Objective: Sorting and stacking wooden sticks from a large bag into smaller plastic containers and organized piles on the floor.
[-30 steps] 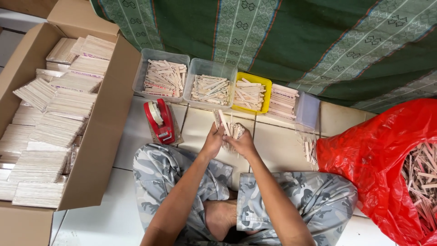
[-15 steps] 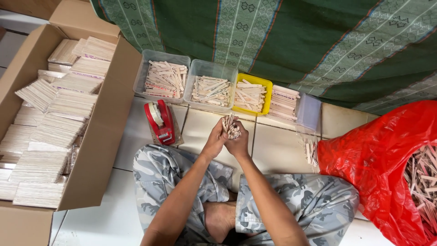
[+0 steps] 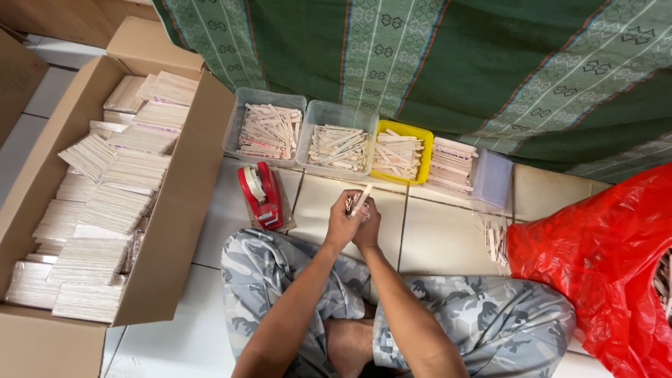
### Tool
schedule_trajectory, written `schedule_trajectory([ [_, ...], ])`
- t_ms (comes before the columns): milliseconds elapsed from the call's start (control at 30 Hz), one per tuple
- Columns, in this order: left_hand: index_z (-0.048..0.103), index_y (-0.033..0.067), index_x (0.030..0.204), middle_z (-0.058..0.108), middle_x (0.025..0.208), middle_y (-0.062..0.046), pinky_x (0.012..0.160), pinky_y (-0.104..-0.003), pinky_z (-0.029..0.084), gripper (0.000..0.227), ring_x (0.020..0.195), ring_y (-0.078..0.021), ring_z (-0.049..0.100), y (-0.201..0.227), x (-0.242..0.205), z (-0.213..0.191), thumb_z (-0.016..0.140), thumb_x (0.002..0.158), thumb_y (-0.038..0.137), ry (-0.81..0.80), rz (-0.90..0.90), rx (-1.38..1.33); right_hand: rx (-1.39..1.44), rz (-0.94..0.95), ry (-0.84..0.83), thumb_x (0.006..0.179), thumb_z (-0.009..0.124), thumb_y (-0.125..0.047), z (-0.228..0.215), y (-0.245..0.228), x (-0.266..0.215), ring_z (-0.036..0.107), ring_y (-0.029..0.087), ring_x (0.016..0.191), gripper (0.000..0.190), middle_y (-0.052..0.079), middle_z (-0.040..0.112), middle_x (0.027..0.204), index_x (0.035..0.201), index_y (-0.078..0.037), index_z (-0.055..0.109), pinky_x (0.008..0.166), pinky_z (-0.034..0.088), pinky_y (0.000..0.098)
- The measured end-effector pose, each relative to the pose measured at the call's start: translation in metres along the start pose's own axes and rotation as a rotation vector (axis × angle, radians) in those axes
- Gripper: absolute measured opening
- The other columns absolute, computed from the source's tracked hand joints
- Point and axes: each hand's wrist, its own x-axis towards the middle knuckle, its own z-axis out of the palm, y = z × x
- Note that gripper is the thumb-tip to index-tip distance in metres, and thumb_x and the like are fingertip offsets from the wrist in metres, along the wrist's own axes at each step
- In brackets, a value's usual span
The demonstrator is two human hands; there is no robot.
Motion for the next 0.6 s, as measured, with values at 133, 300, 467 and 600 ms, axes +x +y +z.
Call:
schedule_trajectory([
  [133,0.062,0.0111,0.12,0.07,0.098,-0.01,0.086,-0.034,0.055,0.07,0.09,-0.0153,0.062,0.021,0.0,0.005,0.101,0.063,0.026,0.007,0.022,0.018,-0.021,0.03,-0.013,0.063,0.09,-0.007,-0.009,0.005,-0.001,0.064,0.011,0.068,0.033,0.01,0.071,0.068,0.09,-0.008,0.071,0.064,0.053,0.0286],
  [300,0.066,0.0068,0.111,0.075,0.093,-0.004,0.079,-0.022,0.057,0.048,0.085,-0.0074,0.067,0.014,0.0,0.006,0.094,0.072,0.009,0.008,-0.051,-0.128,-0.063,0.086,-0.04,0.061,0.089,-0.006,-0.006,0.009,-0.002,0.065,0.012,0.068,0.034,0.011,0.071,0.068,0.089,-0.008,0.07,0.065,0.053,0.0291],
  [467,0.068,0.0004,0.101,0.071,0.08,-0.009,0.065,-0.023,0.061,0.034,0.072,-0.0107,0.068,0.015,0.003,0.004,0.088,0.074,-0.003,0.051,-0.129,-0.22,-0.097,0.115,-0.064,0.059,0.088,-0.004,-0.007,0.012,-0.003,0.067,0.013,0.068,0.034,0.011,0.071,0.068,0.088,-0.009,0.07,0.065,0.053,0.0294],
  [600,0.071,0.0054,0.081,0.069,0.082,-0.008,0.076,-0.03,0.052,0.013,0.081,-0.0111,0.061,0.027,0.004,0.005,0.08,0.089,0.008,0.123,0.004,-0.211,-0.13,0.151,-0.079,0.057,0.087,-0.003,-0.008,0.014,-0.002,0.068,0.014,0.068,0.035,0.012,0.071,0.068,0.087,-0.009,0.069,0.065,0.053,0.0297],
])
